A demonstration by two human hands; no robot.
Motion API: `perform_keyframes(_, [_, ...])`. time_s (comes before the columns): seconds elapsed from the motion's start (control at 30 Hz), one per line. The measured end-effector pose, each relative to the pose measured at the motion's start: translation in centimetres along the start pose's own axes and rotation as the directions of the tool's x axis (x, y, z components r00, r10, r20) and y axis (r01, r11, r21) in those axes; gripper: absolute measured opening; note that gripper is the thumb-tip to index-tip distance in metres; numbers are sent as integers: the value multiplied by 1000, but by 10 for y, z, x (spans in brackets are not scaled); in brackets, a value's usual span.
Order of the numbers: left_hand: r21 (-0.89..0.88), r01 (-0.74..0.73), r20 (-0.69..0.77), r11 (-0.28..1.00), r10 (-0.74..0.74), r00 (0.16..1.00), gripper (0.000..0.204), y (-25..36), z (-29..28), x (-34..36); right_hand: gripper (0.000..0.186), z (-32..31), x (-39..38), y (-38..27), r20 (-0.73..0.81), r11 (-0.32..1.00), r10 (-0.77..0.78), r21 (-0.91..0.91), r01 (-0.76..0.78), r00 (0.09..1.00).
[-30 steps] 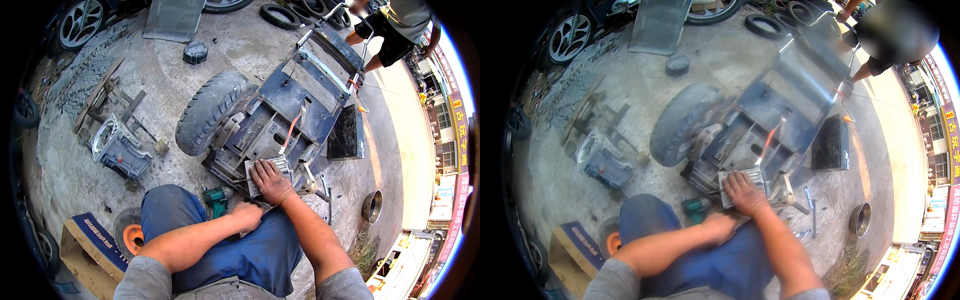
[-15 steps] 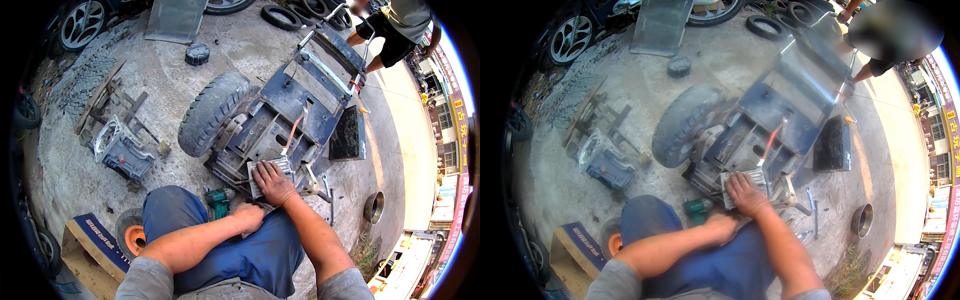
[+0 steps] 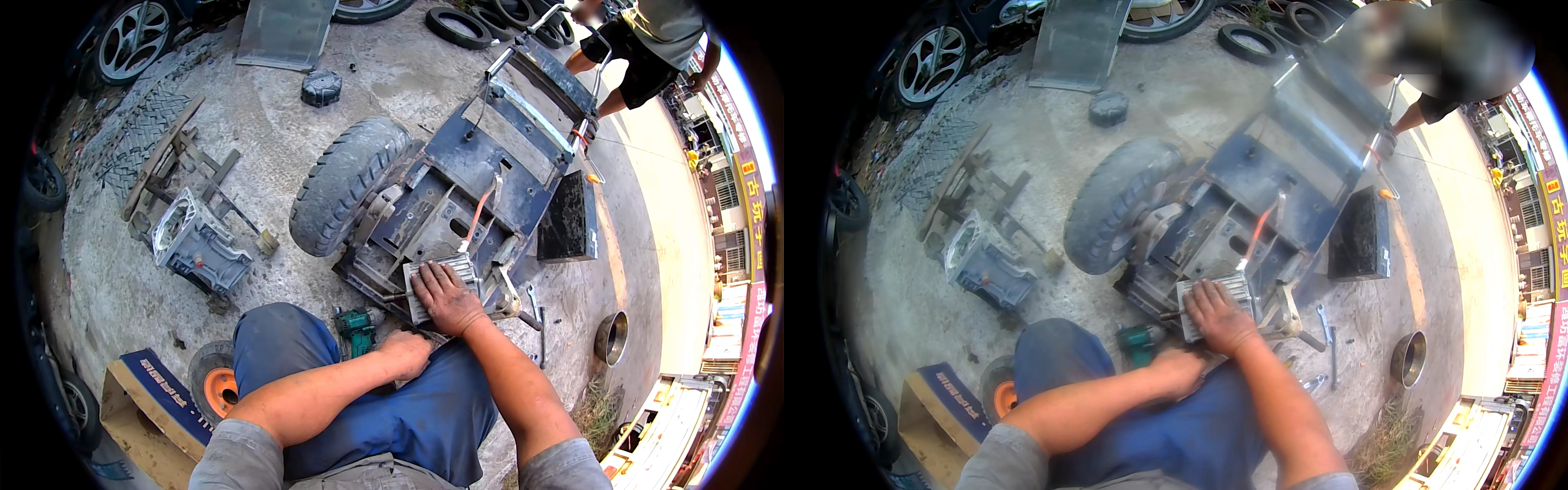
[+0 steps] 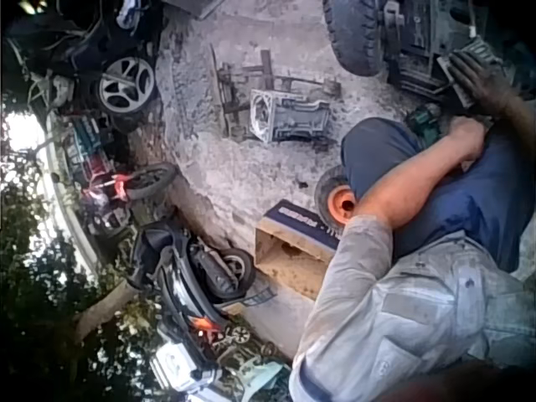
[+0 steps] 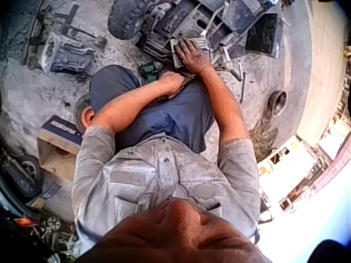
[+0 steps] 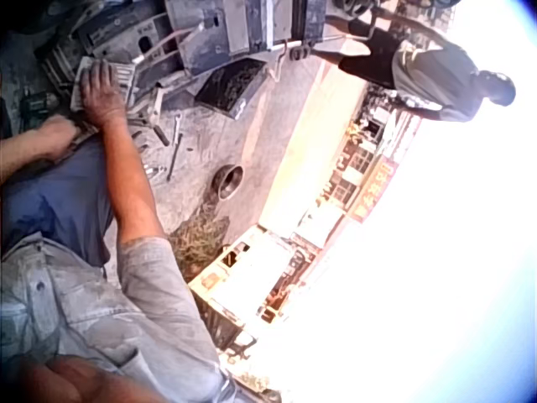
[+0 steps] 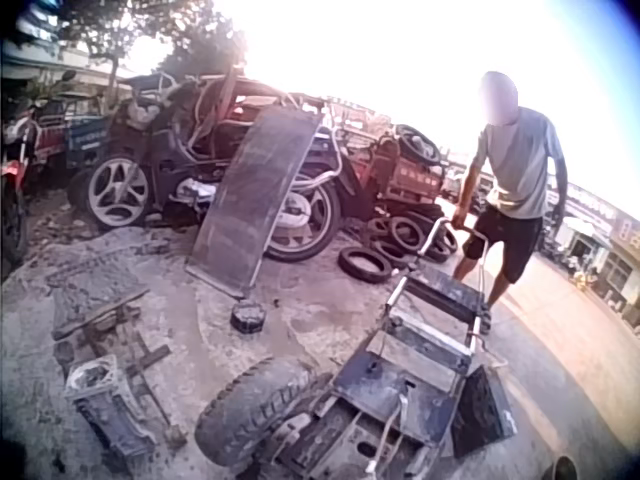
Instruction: The person sits on the ground and works on a small motor assembly, using a power drill to remove and install bolts. They handle the motor casing and internal components, occasionally wiping surfaces with a cloth while another person assists nearby.
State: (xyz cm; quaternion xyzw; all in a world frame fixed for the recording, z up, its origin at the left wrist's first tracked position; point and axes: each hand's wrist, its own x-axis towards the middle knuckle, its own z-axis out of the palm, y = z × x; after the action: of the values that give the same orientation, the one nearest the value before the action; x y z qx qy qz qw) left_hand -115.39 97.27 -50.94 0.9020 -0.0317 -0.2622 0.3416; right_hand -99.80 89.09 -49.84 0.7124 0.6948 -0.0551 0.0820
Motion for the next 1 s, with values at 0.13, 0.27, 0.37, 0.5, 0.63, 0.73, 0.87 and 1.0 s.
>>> perform_keyframes(0.13, [1, 6, 28, 1000, -6, 1000, 30, 1, -4, -1, 62, 1, 0, 0, -4, 1000, -6, 4, 6, 1000])
perform_keyframes(0.27, [0, 1, 25, 1000, -1, 1000, 30, 0, -3, 0, 61, 2, 0, 0, -4, 1000, -8, 3, 8, 1000])
perform_keyframes(0.37, [3, -2, 10, 1000, 2, 1000, 30, -1, 0, 0, 61, 3, 0, 0, -7, 1000, -8, 3, 8, 1000])
perform_keyframes(0.5, [-2, -1, -1, 1000, 1, 1000, 31, -3, 1, 1, 61, 3, 0, 0, -20, 1000, -10, -2, 10, 1000])
perform_keyframes(0.63, [-4, -7, -1, 1000, 7, 1000, 30, -3, 0, 2, 61, 3, 0, 1, -22, 1000, -11, 2, 11, 1000])
perform_keyframes(0.73, [-14, 8, 5, 1000, -8, 1000, 30, -1, -3, 1, 60, 2, -1, 2, -18, 1000, -4, 3, 4, 1000])
perform_keyframes(0.87, [-33, 14, -34, 999, -15, 999, 29, -4, 2, 2, 59, -1, 2, 0, -18, 1000, -14, -12, 14, 1000])
perform_keyframes(1.0, [-23, 20, -11, 1000, -20, 1000, 29, -3, -1, -1, 58, -1, 2, -2, -12, 1000, -5, -15, 4, 1000])
